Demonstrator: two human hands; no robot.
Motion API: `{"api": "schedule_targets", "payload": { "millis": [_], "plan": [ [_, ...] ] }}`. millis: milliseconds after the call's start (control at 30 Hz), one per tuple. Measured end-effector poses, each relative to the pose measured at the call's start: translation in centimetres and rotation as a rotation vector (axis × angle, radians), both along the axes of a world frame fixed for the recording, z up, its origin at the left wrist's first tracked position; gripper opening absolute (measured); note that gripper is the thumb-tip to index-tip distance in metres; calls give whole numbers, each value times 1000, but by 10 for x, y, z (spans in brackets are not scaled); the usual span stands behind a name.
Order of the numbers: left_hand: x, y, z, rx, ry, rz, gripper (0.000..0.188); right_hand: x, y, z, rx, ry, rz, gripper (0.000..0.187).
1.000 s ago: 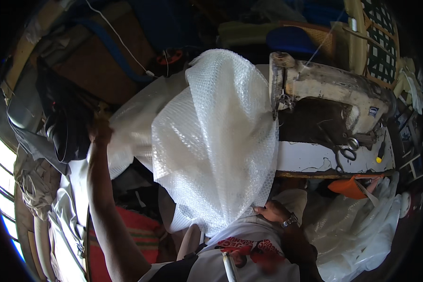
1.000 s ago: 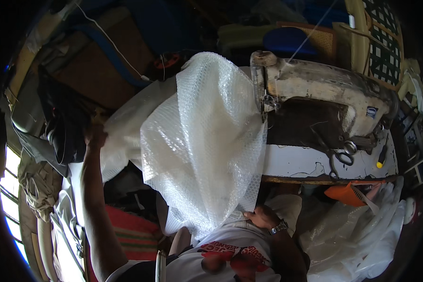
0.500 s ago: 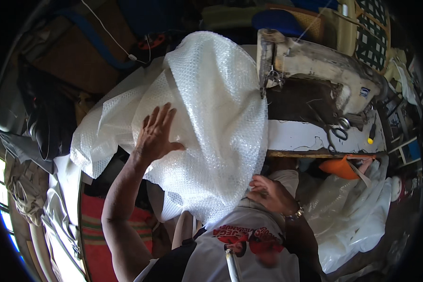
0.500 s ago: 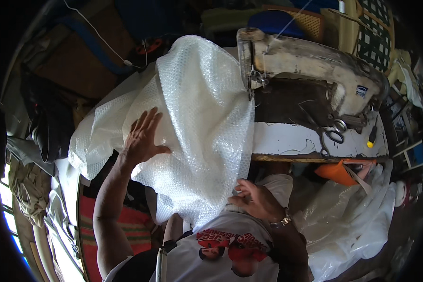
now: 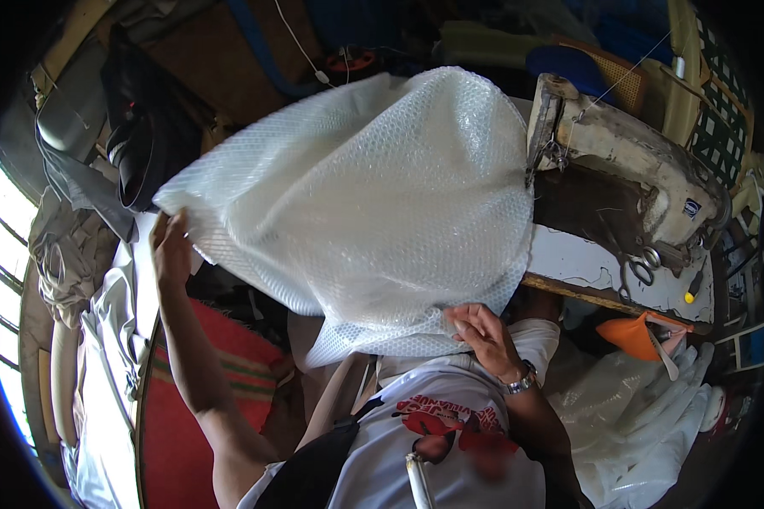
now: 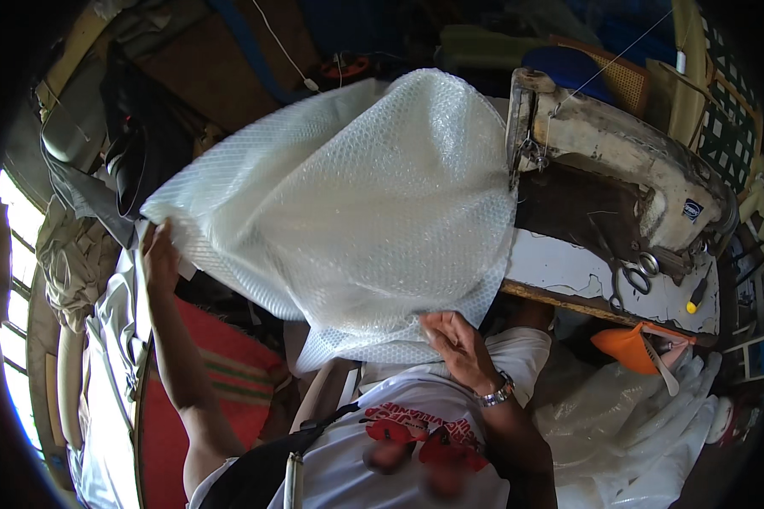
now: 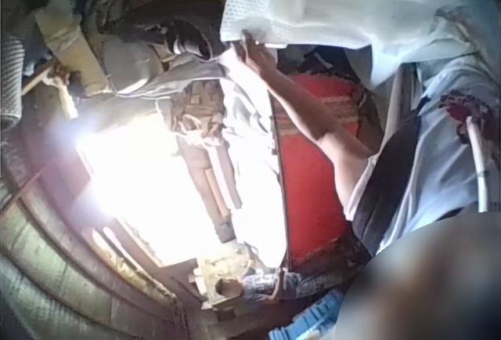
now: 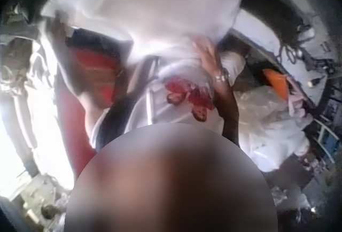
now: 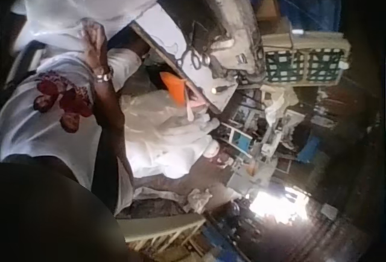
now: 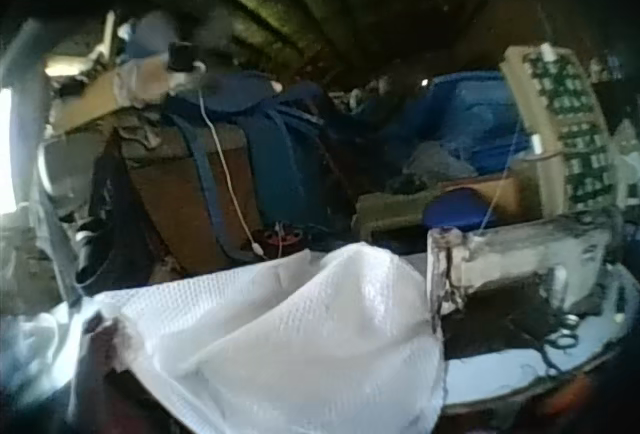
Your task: Sewing sheets of bubble wrap material using an industrial sewing machine.
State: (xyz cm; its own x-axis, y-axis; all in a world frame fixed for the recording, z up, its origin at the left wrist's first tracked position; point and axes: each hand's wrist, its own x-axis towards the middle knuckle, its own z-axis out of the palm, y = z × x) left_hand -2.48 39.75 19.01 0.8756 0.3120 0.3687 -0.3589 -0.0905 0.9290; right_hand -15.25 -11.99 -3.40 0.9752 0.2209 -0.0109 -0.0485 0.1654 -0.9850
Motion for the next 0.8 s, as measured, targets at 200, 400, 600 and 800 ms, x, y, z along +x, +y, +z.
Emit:
{"api": "schedule_targets", "payload": {
  "millis": [200,400,600,800],
  "plan": [
    [-24,112,-68,-203,-108,413,13,12,18,-45,-213,128,-251,54],
    [-26,180,-175,747,325,687,57,30,18,-51,130,86,-167,57],
    [-17,-21,-43,1075,-299,751,45,4,2,-14,-243,-9,-91,27],
    [43,-137,-4,1316,-357,-76,49,-42,7,61,-236,-404,-501,18]
  ]
}}
